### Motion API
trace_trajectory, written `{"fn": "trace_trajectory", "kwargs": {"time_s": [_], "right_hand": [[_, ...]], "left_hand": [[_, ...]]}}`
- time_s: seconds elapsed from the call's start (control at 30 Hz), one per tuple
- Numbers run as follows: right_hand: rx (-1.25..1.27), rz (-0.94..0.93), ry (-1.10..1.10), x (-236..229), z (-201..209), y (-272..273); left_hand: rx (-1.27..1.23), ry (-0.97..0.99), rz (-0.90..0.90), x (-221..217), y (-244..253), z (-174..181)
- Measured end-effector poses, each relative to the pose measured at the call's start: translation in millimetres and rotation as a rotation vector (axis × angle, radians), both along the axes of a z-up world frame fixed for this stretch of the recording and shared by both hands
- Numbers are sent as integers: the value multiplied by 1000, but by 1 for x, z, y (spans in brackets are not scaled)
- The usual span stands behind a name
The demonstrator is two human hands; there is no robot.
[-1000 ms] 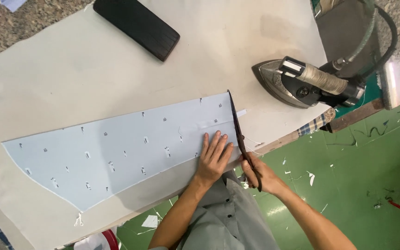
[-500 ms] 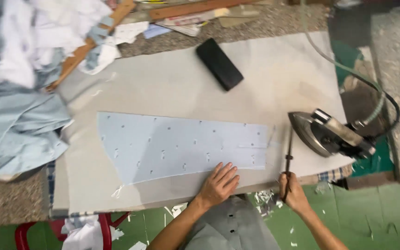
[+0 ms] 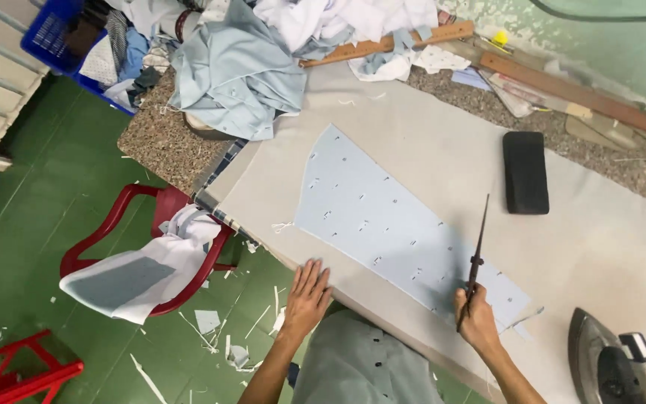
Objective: The person irons a light blue fabric piece on a work table using a steam iron and a black rectangular weight. They then use scissors to trim the edges of the fabric. The person repeats this process with another piece of fabric, ironing and cutting it.
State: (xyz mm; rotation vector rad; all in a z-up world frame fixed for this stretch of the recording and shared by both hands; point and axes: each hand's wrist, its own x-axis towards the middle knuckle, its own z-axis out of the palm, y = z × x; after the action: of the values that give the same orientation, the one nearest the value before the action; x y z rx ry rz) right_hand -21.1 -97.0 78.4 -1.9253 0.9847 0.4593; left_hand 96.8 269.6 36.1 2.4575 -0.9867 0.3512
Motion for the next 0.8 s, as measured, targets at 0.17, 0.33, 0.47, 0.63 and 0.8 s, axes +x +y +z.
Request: {"fn": "trace_trajectory", "kwargs": {"time_s": [0.17,0.33,0.47,0.63,0.8], "right_hand": [[43,33,-6,62,22,-24],[-2,51,-23,121,21,-55],[-142,11,-63,171,5,-77],[-229,-34,-155,226,-37,-91],[-739,32,-703,226,-91,-52]], "left_hand": [[150,56,150,-41,41,-11],[170,25,302,-57,62,-16],[212,35,325,-52,70,-13],[194,11,225,-7,68,3],[72,-19,9,79,38,12]]}}
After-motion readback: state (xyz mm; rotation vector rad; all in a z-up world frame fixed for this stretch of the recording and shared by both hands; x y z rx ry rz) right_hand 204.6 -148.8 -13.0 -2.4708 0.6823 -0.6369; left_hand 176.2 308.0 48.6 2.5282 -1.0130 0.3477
